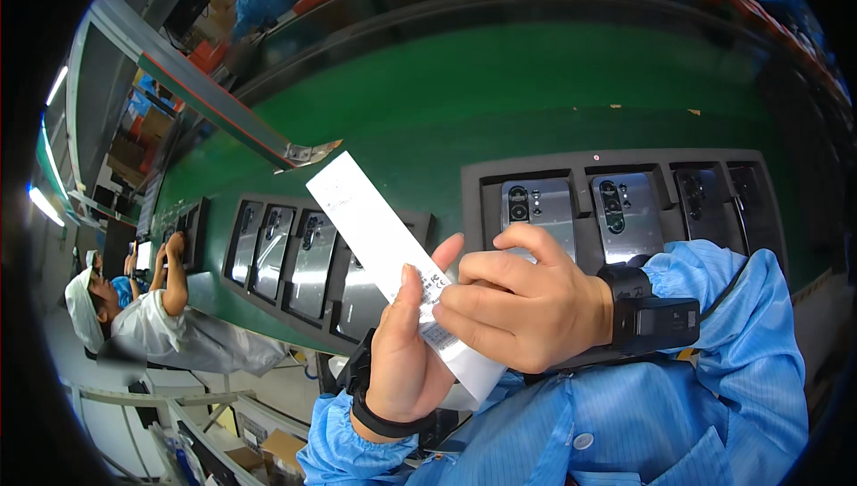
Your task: Applying serial number or identification labels to the back of mobile phone handsets at an assembly line.
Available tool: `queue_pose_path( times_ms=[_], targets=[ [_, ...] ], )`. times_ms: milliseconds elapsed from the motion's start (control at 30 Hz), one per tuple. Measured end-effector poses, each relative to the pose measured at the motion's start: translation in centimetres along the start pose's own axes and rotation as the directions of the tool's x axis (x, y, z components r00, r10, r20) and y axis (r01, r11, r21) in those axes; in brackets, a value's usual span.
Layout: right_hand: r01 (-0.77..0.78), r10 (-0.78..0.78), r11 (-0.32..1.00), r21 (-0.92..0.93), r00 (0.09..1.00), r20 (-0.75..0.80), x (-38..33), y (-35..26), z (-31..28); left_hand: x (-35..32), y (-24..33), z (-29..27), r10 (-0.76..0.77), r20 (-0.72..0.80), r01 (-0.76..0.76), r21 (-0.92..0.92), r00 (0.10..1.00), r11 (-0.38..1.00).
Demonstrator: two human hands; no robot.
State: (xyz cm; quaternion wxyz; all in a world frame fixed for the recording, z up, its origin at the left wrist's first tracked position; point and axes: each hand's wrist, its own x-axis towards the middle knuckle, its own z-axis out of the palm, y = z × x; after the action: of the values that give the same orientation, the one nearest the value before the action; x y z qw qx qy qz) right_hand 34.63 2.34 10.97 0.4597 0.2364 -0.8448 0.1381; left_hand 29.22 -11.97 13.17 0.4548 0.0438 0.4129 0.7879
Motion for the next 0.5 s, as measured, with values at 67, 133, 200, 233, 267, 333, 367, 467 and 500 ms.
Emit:
queue_pose_path(
  times_ms=[67,133,200,233,267,333,367,467,500],
  targets=[
    [0.022,-0.022,0.999,-0.028,1.000,-0.021,-0.3,-0.2,0.1,0.0,-0.2,-0.2,0.003,0.007,-0.003,-0.022,1.000,1.000],
    [0.083,-0.083,0.997,-0.012,0.994,-0.076,-0.3,0.0,0.2,0.3,-0.1,-0.3,0.002,0.015,-0.001,-0.046,1.000,0.999],
    [0.039,-0.036,0.998,0.049,0.997,-0.064,-0.1,0.3,-0.5,1.0,0.5,-0.6,0.020,0.073,-0.019,-0.018,0.997,1.000],
    [-0.003,0.009,0.994,0.108,0.999,-0.052,0.0,0.5,-1.1,1.6,0.8,-0.7,0.046,0.012,-0.046,0.015,0.999,0.999],
    [-0.025,0.029,0.995,0.097,0.999,-0.042,0.3,1.1,-2.0,2.2,1.3,-0.9,0.070,-0.046,-0.068,0.051,0.996,0.996],
    [-0.117,0.162,0.936,0.333,0.981,-0.111,1.5,2.5,-3.6,2.4,3.2,-1.5,0.179,-0.026,-0.168,0.231,0.984,0.958],
    [-0.228,0.267,0.919,0.321,0.960,-0.083,1.3,2.7,-4.6,2.4,3.9,-1.8,0.186,0.073,-0.200,0.345,0.980,0.917],
    [-0.052,0.026,0.961,0.272,0.995,0.100,1.3,6.6,-9.6,1.2,5.9,-1.8,0.046,0.080,-0.091,0.772,0.996,0.630],
    [-0.165,0.157,0.964,0.210,0.986,0.050,0.9,5.9,-10.5,1.5,5.8,-1.5,-0.037,0.190,-0.154,0.883,0.981,0.444]
  ],
)
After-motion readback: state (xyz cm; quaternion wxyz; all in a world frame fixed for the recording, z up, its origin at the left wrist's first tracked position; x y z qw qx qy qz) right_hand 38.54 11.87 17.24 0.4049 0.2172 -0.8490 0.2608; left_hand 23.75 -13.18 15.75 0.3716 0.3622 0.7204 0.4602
